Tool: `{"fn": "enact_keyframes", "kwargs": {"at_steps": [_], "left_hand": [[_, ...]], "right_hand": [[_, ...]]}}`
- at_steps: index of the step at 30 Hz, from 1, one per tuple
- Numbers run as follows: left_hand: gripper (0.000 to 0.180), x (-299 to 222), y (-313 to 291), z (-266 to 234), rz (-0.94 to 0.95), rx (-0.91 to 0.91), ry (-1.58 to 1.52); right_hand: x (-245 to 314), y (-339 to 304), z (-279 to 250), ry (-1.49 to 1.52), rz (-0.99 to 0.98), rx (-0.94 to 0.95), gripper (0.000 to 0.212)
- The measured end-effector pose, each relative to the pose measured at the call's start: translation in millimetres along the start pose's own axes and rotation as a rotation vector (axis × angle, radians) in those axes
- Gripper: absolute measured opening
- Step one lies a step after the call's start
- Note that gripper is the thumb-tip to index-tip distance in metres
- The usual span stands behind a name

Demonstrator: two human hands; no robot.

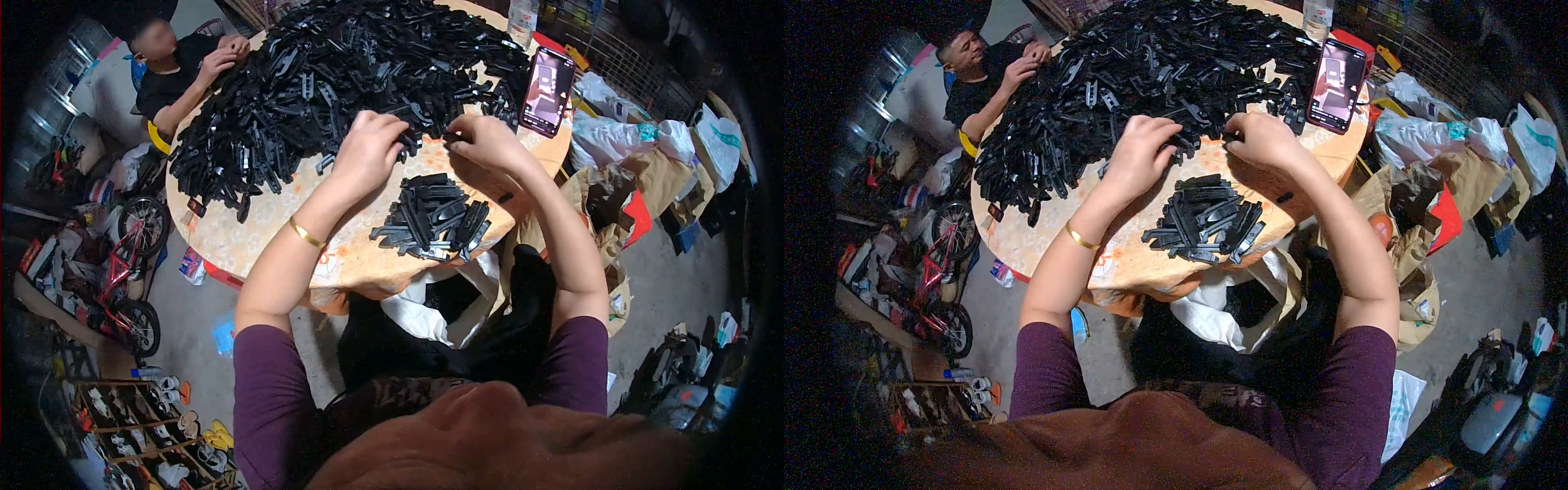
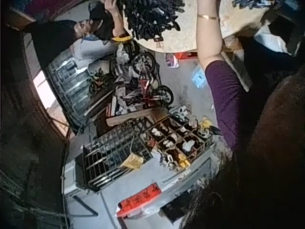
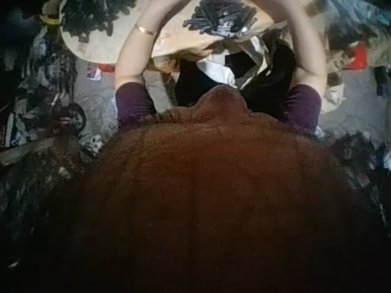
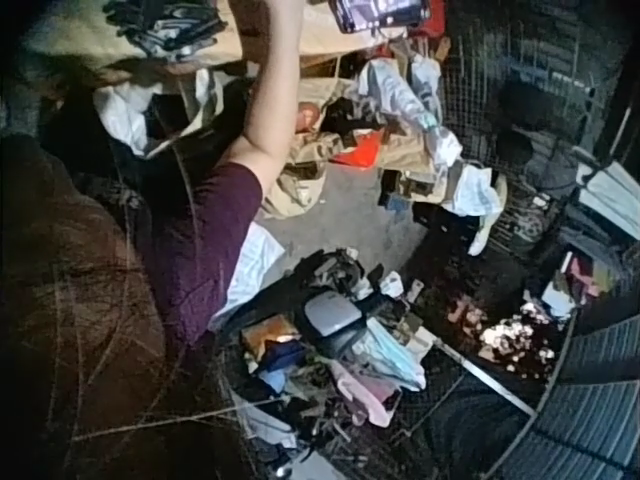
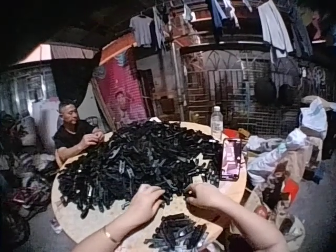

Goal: The person assembles plastic components by hand, picking pieces from a pile, fitting smaller parts into the plastic frames, and placing the assembled items onto the table.

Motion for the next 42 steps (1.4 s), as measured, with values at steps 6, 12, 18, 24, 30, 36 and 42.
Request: {"fn": "enact_keyframes", "kwargs": {"at_steps": [6, 12, 18, 24, 30, 36, 42], "left_hand": [[0.032, -9, 1, 19, 0.068, 0.081, 0.262], [0.025, -6, -1, 11, 0.057, 0.057, 0.26], [0.019, 10, -4, -3, -0.653, -0.117, -0.694], [0.023, -4, -10, 7, -0.765, -0.043, -1.213], [0.034, 7, -17, 11, -0.874, 0.028, -1.319], [0.037, 1, -13, 5, -0.8, 0.046, -1.123], [0.04, -9, -2, -13, -0.522, -0.025, -0.884]], "right_hand": [[16, 5, 3, 0.661, 0.052, 0.03, 0.029], [27, 2, 1, 1.124, 0.125, 0.024, 0.032], [49, -9, -18, 1.313, -0.124, -0.331, 0.028], [60, -19, -23, 0.77, -0.218, -0.497, 0.021], [69, -25, -26, 0.363, -0.566, -0.576, 0.025], [70, -29, -29, 0.348, -0.635, -0.591, 0.029], [47, -13, -12, 0.888, -0.027, 0.048, 0.047]]}}
Point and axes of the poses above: each hand's wrist, its own y-axis towards the middle knuckle, its own z-axis out of the palm, x = y × z, the point moved 5 cm from there along y, towards the middle knuckle, and after that the axes turned 6 degrees about -x, right-handed, at the moved point
